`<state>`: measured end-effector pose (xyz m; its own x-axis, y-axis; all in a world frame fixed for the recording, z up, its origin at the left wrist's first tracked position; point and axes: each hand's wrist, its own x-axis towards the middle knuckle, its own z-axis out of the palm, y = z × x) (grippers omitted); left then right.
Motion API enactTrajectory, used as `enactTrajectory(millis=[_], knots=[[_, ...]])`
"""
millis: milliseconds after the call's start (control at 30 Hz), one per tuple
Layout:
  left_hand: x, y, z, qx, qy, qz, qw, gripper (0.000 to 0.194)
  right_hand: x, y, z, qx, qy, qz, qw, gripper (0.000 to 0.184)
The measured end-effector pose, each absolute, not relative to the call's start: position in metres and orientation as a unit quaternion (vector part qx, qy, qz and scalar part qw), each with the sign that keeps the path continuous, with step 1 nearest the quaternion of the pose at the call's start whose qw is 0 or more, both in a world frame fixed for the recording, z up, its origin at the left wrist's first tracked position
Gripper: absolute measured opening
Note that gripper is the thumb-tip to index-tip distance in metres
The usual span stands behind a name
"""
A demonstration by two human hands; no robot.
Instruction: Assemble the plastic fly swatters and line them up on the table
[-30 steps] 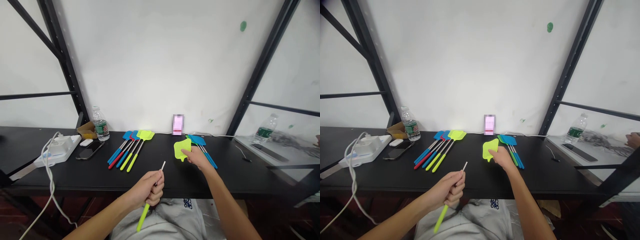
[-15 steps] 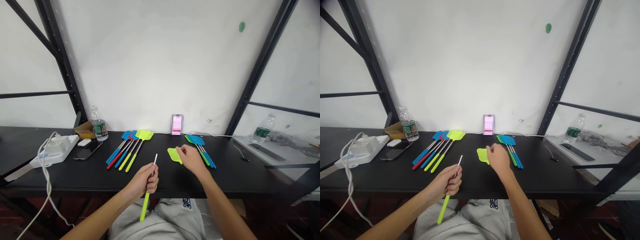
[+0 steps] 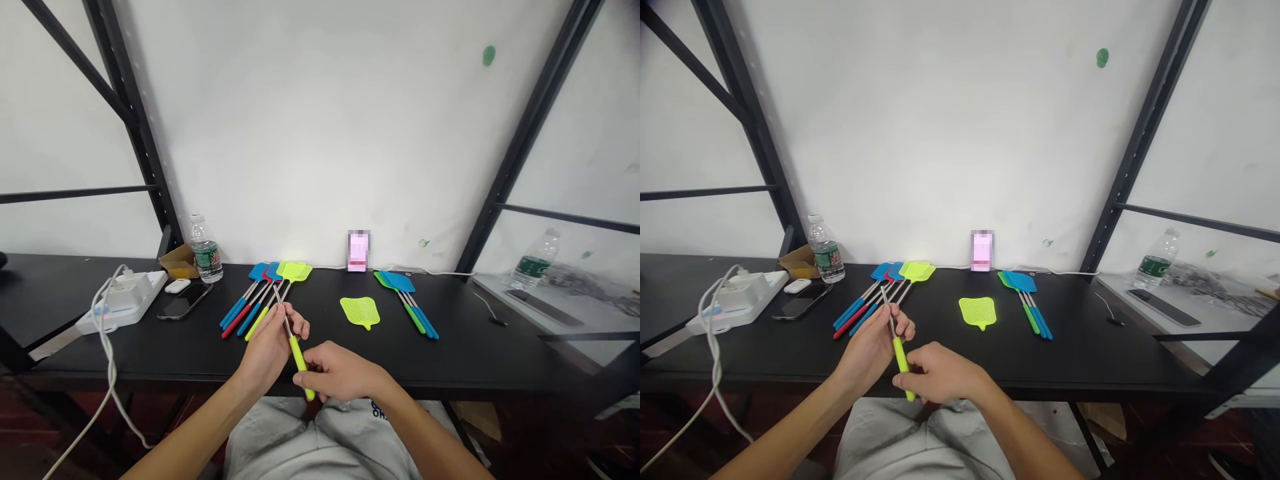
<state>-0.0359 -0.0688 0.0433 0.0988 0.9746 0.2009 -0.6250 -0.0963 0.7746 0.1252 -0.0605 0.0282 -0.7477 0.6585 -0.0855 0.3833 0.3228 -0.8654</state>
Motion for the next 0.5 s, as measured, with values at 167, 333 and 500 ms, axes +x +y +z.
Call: enactTrajectory(millis=[167, 333, 500], knots=[[-0.035, -0.068, 0.036, 0.409, 0.254, 0.578, 0.659, 0.020, 0.123, -0.057, 0.024, -0.325, -0.785, 0.481, 0.216, 0.034], [-0.036, -0.065, 0.032, 0.400, 0.292, 0.616, 0.613, 0.024, 0.108, -0.063, 0.018, -0.335, -0.799, 0.425, 0.262, 0.046], [-0.040, -0.053, 0.029, 0.426, 0.366, 0.655, 0.506, 0.026, 0.082, -0.082, 0.006, -0.381, -0.820, 0.291, 0.313, 0.046]])
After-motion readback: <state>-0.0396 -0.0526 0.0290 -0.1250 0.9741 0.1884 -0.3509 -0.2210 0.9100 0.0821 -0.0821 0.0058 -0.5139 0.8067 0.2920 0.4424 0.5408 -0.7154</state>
